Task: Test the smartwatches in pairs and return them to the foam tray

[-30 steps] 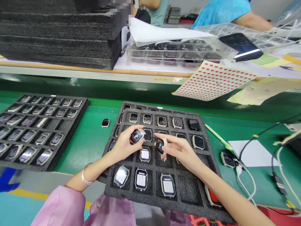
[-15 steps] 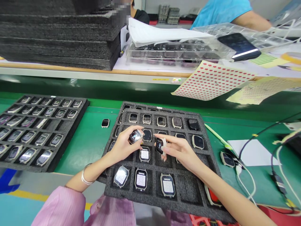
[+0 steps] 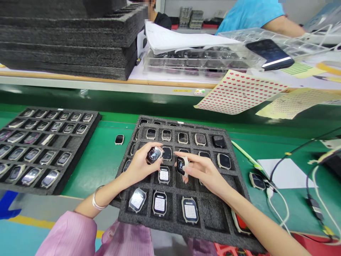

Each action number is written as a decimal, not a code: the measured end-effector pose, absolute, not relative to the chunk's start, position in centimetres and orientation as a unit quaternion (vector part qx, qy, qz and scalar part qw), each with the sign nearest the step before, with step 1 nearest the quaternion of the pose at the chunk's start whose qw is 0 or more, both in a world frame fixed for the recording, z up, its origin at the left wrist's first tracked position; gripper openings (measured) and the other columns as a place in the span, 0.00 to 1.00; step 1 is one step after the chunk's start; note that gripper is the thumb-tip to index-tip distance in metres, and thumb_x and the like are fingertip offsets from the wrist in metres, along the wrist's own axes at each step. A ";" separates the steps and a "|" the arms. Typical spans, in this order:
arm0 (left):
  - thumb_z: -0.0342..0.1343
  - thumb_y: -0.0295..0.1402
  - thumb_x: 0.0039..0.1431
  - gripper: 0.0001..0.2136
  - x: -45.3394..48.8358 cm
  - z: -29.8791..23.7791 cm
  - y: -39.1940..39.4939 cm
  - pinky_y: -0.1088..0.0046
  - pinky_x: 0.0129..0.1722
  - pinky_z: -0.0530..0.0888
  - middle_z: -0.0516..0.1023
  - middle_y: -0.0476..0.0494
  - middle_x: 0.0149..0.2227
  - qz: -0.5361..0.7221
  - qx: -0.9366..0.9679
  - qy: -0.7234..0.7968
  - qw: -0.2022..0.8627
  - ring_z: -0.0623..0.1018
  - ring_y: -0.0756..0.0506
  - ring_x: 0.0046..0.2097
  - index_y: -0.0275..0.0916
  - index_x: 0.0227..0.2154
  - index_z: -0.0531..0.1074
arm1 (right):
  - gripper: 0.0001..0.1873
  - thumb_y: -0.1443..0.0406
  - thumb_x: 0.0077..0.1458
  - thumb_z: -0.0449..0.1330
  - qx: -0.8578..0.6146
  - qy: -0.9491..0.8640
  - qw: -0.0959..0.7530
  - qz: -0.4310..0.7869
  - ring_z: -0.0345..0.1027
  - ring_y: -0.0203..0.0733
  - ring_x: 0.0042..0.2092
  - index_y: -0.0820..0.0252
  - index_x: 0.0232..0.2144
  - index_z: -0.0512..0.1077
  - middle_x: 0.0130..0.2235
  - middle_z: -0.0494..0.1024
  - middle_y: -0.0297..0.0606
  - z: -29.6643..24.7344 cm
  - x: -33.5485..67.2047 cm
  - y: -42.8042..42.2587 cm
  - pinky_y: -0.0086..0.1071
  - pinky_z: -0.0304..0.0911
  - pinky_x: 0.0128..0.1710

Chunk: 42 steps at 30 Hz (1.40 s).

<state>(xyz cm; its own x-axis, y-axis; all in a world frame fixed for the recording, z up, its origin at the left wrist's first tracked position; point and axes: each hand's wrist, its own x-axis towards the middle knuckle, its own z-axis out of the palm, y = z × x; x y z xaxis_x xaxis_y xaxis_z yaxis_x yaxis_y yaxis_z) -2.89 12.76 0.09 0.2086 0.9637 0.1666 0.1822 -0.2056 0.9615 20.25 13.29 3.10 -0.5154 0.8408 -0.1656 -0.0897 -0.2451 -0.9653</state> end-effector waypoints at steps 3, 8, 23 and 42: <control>0.56 0.27 0.57 0.19 -2.8 0.1 12.8 0.73 0.34 0.78 0.73 0.43 0.44 0.442 0.640 0.446 0.444 0.76 0.45 0.40 0.42 0.52 0.66 | 0.23 0.65 0.55 0.66 -0.367 -0.519 0.327 0.699 0.70 0.35 0.25 0.62 0.53 0.72 0.26 0.76 0.33 3.0 20.3 13.2 0.29 0.69 0.27; 0.55 0.25 0.56 0.19 -2.8 0.0 12.7 0.73 0.30 0.79 0.72 0.45 0.41 0.436 0.619 0.445 0.478 0.77 0.48 0.34 0.42 0.51 0.66 | 0.24 0.65 0.54 0.66 -0.372 -0.519 0.323 0.699 0.70 0.35 0.25 0.62 0.54 0.71 0.25 0.75 0.33 3.1 20.4 13.2 0.28 0.69 0.28; 0.56 0.29 0.55 0.18 -2.7 0.7 12.7 0.77 0.24 0.79 0.70 0.44 0.41 0.482 0.571 0.435 0.503 0.75 0.49 0.34 0.40 0.49 0.65 | 0.27 0.62 0.53 0.67 -0.388 -0.525 0.319 0.687 0.69 0.37 0.26 0.62 0.54 0.71 0.28 0.75 0.34 3.4 20.4 13.1 0.32 0.69 0.29; 0.61 0.25 0.50 0.18 -2.8 2.3 12.9 0.56 0.49 0.75 0.77 0.39 0.44 0.440 0.295 0.344 0.776 0.78 0.42 0.46 0.38 0.45 0.66 | 0.21 0.62 0.58 0.60 -0.370 -0.438 0.342 0.744 0.73 0.40 0.30 0.62 0.53 0.68 0.42 0.78 0.47 3.2 19.8 13.6 0.30 0.65 0.24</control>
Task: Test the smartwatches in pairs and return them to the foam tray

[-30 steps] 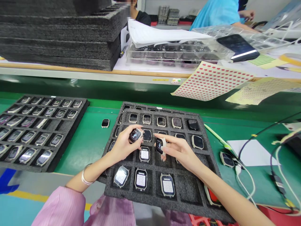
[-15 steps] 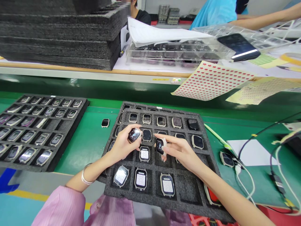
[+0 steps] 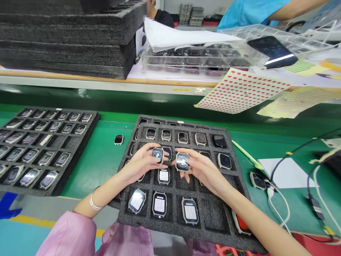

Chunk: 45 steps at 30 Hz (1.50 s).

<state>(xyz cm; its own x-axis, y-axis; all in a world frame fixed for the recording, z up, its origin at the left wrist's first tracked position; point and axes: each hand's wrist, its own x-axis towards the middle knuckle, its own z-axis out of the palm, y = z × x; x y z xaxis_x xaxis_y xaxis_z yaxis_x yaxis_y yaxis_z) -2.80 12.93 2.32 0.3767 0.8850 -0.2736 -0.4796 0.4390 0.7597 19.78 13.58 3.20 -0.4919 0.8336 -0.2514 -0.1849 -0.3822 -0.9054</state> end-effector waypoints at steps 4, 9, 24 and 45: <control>0.58 0.22 0.47 0.20 -2.9 2.3 13.1 0.53 0.50 0.74 0.79 0.37 0.44 0.438 0.280 0.339 0.784 0.78 0.39 0.48 0.36 0.46 0.68 | 0.26 0.62 0.57 0.60 -0.397 -0.457 0.351 0.714 0.73 0.41 0.29 0.62 0.57 0.66 0.42 0.79 0.47 3.1 19.7 13.5 0.32 0.65 0.23; 0.58 0.23 0.46 0.22 -2.6 2.3 13.0 0.54 0.49 0.74 0.79 0.40 0.43 0.439 0.309 0.365 0.761 0.79 0.40 0.46 0.38 0.47 0.69 | 0.27 0.62 0.57 0.60 -0.414 -0.479 0.346 0.692 0.74 0.42 0.27 0.61 0.59 0.65 0.43 0.80 0.47 3.1 19.8 13.4 0.31 0.65 0.21; 0.61 0.27 0.51 0.20 -2.5 1.2 12.8 0.69 0.38 0.77 0.75 0.43 0.42 0.440 0.459 0.403 0.658 0.76 0.46 0.40 0.40 0.48 0.65 | 0.28 0.63 0.59 0.60 -0.358 -0.519 0.328 0.703 0.73 0.41 0.33 0.56 0.61 0.62 0.42 0.78 0.43 2.9 19.8 13.2 0.30 0.69 0.24; 0.55 0.21 0.52 0.12 -2.9 1.0 12.9 0.68 0.46 0.71 0.75 0.44 0.43 0.441 0.648 0.446 0.433 0.76 0.44 0.45 0.40 0.39 0.66 | 0.24 0.62 0.56 0.65 -0.347 -0.525 0.319 0.709 0.73 0.39 0.28 0.60 0.54 0.69 0.30 0.77 0.36 3.2 19.8 13.0 0.29 0.69 0.25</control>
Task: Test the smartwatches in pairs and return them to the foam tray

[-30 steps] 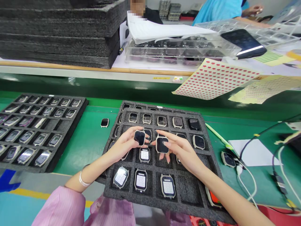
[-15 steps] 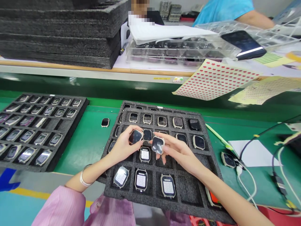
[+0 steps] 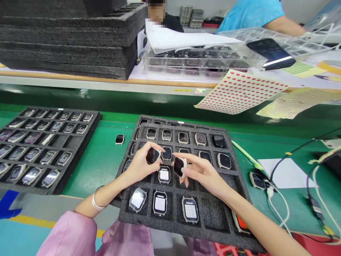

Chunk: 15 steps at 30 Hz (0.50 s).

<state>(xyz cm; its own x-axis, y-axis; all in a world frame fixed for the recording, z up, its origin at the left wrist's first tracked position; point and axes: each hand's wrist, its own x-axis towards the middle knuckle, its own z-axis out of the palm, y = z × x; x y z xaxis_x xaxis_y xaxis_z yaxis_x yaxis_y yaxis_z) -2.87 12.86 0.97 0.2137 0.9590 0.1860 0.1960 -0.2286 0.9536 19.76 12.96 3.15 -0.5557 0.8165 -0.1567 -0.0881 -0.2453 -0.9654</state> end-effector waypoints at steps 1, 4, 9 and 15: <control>0.55 0.21 0.52 0.12 -2.8 1.0 12.9 0.68 0.45 0.71 0.75 0.44 0.44 0.443 0.642 0.441 0.443 0.77 0.45 0.43 0.40 0.39 0.66 | 0.24 0.62 0.56 0.65 -0.344 -0.525 0.320 0.709 0.73 0.39 0.28 0.60 0.54 0.69 0.29 0.77 0.36 3.1 19.8 13.0 0.29 0.69 0.25; 0.56 0.20 0.51 0.13 -2.7 0.9 12.8 0.70 0.42 0.73 0.74 0.44 0.44 0.446 0.628 0.428 0.474 0.79 0.48 0.38 0.40 0.38 0.64 | 0.23 0.63 0.56 0.65 -0.335 -0.523 0.322 0.714 0.73 0.38 0.28 0.61 0.54 0.70 0.28 0.78 0.36 2.9 19.8 13.1 0.28 0.69 0.25; 0.54 0.20 0.53 0.11 -2.6 0.8 12.6 0.74 0.36 0.75 0.73 0.44 0.46 0.449 0.604 0.424 0.503 0.80 0.47 0.39 0.40 0.37 0.63 | 0.24 0.63 0.56 0.65 -0.337 -0.520 0.321 0.716 0.73 0.38 0.27 0.62 0.54 0.70 0.27 0.79 0.37 2.9 19.9 13.1 0.28 0.69 0.25; 0.54 0.21 0.53 0.10 -2.6 1.1 12.5 0.76 0.29 0.76 0.74 0.42 0.48 0.437 0.583 0.434 0.530 0.79 0.50 0.33 0.39 0.35 0.62 | 0.23 0.64 0.55 0.66 -0.343 -0.516 0.315 0.719 0.72 0.38 0.25 0.64 0.52 0.71 0.24 0.78 0.35 3.3 20.0 13.0 0.30 0.70 0.27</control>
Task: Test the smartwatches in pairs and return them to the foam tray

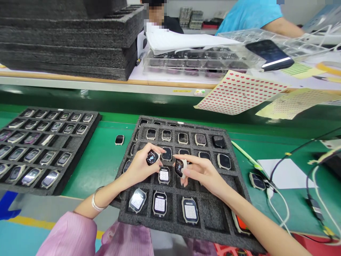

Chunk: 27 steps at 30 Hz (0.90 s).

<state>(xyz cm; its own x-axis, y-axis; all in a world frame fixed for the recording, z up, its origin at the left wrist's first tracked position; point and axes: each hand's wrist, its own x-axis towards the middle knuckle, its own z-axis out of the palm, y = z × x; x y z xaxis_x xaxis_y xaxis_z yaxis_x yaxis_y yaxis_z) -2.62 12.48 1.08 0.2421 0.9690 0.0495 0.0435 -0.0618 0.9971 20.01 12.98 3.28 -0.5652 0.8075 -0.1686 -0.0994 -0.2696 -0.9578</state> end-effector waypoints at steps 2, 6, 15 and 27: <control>0.55 0.21 0.54 0.10 -2.6 1.1 12.5 0.76 0.29 0.77 0.73 0.41 0.49 0.444 0.577 0.425 0.537 0.80 0.49 0.34 0.39 0.35 0.62 | 0.24 0.63 0.55 0.66 -0.342 -0.515 0.321 0.718 0.72 0.38 0.24 0.65 0.53 0.71 0.24 0.78 0.35 3.3 20.0 12.9 0.30 0.69 0.26; 0.55 0.23 0.56 0.09 -2.5 1.0 12.4 0.76 0.31 0.77 0.72 0.39 0.50 0.453 0.583 0.409 0.537 0.80 0.46 0.39 0.39 0.37 0.62 | 0.25 0.62 0.55 0.66 -0.340 -0.517 0.324 0.716 0.73 0.39 0.25 0.65 0.54 0.70 0.24 0.78 0.35 3.2 20.0 13.0 0.30 0.70 0.26; 0.55 0.22 0.55 0.10 -2.6 1.1 12.5 0.75 0.31 0.77 0.73 0.41 0.50 0.439 0.583 0.422 0.538 0.80 0.49 0.36 0.40 0.35 0.61 | 0.24 0.64 0.56 0.65 -0.345 -0.524 0.309 0.715 0.72 0.37 0.25 0.65 0.54 0.70 0.24 0.78 0.35 3.4 20.1 13.0 0.30 0.69 0.28; 0.55 0.22 0.54 0.10 -2.6 1.2 12.5 0.76 0.31 0.77 0.72 0.40 0.51 0.454 0.574 0.410 0.544 0.80 0.48 0.38 0.39 0.36 0.61 | 0.26 0.61 0.55 0.66 -0.363 -0.531 0.306 0.702 0.72 0.37 0.24 0.66 0.54 0.70 0.23 0.76 0.33 3.6 20.0 13.0 0.30 0.69 0.28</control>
